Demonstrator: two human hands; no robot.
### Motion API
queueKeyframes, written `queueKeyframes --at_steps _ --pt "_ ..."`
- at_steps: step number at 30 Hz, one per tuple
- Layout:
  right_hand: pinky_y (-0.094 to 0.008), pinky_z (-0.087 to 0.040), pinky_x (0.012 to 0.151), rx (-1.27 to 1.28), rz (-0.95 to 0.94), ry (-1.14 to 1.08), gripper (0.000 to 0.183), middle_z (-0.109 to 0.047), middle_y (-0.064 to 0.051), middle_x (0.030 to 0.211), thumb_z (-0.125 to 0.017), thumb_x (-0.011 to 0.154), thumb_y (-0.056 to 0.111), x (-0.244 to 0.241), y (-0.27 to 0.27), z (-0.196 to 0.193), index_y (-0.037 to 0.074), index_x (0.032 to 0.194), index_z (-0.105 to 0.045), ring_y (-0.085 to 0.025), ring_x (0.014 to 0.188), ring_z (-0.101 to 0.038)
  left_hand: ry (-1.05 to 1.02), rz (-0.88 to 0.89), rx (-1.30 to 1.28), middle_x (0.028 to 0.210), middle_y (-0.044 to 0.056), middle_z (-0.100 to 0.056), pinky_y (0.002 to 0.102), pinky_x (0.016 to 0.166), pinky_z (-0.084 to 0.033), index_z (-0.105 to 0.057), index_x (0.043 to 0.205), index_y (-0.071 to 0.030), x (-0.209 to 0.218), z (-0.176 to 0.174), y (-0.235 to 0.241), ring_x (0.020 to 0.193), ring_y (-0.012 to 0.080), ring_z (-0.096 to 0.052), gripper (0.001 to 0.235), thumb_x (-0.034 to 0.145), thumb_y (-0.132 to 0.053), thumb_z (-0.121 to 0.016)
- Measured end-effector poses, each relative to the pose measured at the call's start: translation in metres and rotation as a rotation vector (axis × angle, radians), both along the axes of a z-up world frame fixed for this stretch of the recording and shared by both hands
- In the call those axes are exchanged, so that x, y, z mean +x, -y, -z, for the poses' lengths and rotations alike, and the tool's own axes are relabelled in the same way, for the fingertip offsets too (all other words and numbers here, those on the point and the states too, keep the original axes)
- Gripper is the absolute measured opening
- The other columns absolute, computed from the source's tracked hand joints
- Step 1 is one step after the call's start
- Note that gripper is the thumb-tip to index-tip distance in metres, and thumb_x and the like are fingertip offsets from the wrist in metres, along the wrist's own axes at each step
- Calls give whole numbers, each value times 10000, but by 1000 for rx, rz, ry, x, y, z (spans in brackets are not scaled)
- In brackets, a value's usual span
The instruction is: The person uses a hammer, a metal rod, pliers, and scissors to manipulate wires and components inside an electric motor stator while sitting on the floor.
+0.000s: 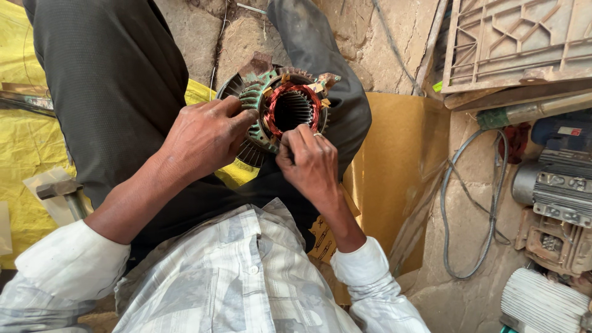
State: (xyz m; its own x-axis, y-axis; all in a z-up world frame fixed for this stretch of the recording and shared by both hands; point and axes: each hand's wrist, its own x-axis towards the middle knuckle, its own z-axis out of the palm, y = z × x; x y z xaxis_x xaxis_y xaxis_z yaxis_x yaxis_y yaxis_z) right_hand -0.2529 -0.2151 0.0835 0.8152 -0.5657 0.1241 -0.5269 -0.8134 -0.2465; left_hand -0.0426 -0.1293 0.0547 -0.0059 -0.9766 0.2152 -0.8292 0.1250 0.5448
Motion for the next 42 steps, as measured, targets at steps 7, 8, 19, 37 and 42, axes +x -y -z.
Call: queueKeyframes --at_steps 7,8,19,37,42 --pt "-410 -528 704 -44 -49 57 149 -570 -77 890 -714 825 58 -7 0 -3 68 928 -607 -289 799 -654 117 137 -55 1038 110 -663 419 769 -578 -688 1230 -112 -12 4 11 917 275 -696 378 855 -141 -652" --pt "-415 -527 702 -37 -36 36 147 -568 -84 885 -721 829 62 -7 -2 -3 62 926 -611 -288 783 -650 138 164 -12 1055 106 -658 417 770 -571 -680 1219 -105 -13 5 13 942 270 -693 368 854 -137 -651" --pt "-400 -531 673 90 88 94 179 -603 -91 903 -759 868 99 -6 -17 3 21 979 -642 -271 735 -653 119 -17 15 1040 111 -637 407 693 -550 -643 1175 -32 -24 22 44 912 257 -671 271 923 -125 -611" --pt "-432 -519 695 105 102 183 164 -563 -105 885 -754 886 86 -7 -16 6 39 946 -609 -320 797 -624 338 240 -254 1080 55 -614 348 732 -488 -708 1091 -97 -25 18 16 913 187 -619 255 860 -202 -681" --pt "-426 -512 675 127 128 188 180 -555 -84 834 -767 880 80 -8 -16 12 47 900 -591 -298 763 -618 428 259 -153 1039 51 -608 331 707 -487 -719 1169 -119 -23 19 16 865 170 -623 322 855 -185 -694"
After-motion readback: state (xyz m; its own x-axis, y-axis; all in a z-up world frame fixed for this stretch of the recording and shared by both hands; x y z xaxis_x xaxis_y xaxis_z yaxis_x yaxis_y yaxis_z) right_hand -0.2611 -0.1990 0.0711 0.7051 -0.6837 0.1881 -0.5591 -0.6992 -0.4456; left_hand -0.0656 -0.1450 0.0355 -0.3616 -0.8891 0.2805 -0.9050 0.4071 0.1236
